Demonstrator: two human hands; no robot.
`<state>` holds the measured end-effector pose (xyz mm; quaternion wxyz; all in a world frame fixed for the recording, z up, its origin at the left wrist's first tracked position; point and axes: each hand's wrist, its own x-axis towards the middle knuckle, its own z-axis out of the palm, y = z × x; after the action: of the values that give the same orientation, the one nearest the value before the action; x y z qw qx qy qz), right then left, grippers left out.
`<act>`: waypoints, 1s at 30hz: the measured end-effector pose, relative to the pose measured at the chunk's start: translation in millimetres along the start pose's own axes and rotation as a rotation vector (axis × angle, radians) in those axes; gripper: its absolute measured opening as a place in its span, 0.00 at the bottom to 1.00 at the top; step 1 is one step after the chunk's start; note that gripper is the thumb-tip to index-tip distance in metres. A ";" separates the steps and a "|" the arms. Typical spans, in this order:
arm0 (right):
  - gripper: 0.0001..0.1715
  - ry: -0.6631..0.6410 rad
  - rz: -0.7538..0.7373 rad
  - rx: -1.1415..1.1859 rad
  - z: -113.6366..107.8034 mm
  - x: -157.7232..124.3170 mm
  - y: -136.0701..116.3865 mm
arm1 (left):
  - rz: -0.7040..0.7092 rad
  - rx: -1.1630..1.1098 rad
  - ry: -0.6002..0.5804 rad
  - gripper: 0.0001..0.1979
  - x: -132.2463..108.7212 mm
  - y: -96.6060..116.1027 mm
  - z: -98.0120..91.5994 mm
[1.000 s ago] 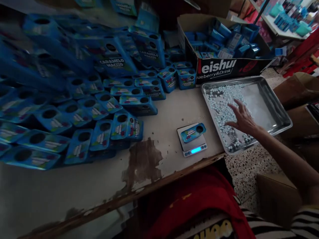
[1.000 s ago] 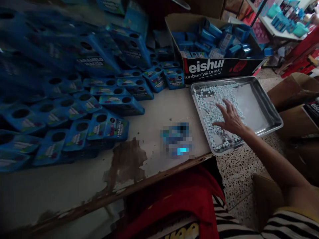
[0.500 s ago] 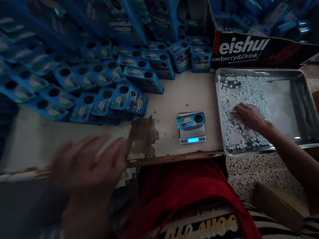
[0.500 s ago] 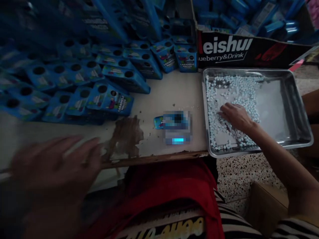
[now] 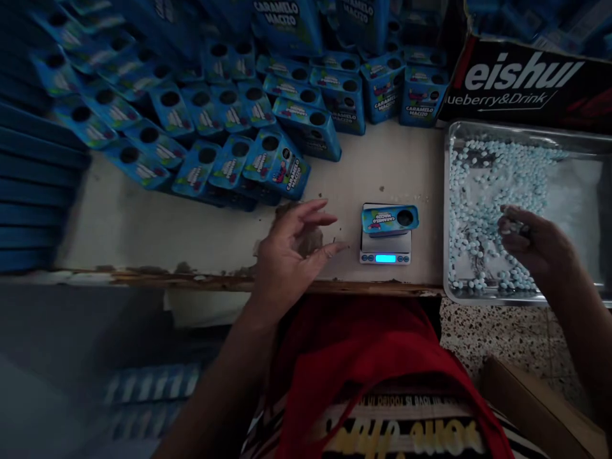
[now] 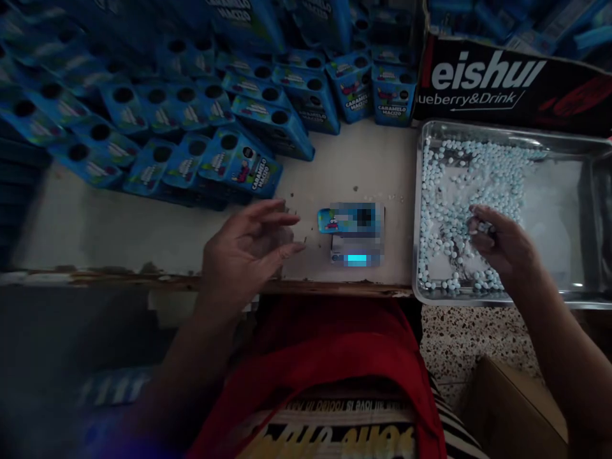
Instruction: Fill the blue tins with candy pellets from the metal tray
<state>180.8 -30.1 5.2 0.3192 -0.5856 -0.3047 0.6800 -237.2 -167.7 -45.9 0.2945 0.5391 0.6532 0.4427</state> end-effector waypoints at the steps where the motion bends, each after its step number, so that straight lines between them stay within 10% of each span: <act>1: 0.13 0.005 -0.032 0.009 4.3 -0.2 1.6 | -0.005 -0.040 -0.006 0.36 1.8 0.4 6.1; 9: 0.26 -0.149 -0.133 -0.116 52.0 2.6 -0.9 | 0.103 -0.114 -0.071 0.36 10.1 3.3 48.3; 18: 0.08 -0.505 -0.661 -1.024 158.3 -26.4 -38.9 | 0.080 0.052 -0.009 0.21 -1.0 -0.5 4.3; 30: 0.13 -0.423 -0.797 -1.369 174.2 -23.4 -40.3 | 0.083 0.117 -0.003 0.25 2.9 -11.4 -16.0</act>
<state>13.9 -31.1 73.5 0.0447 -0.3579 -0.8912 0.2751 -256.7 -169.4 -48.9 0.2449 0.5827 0.6546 0.4146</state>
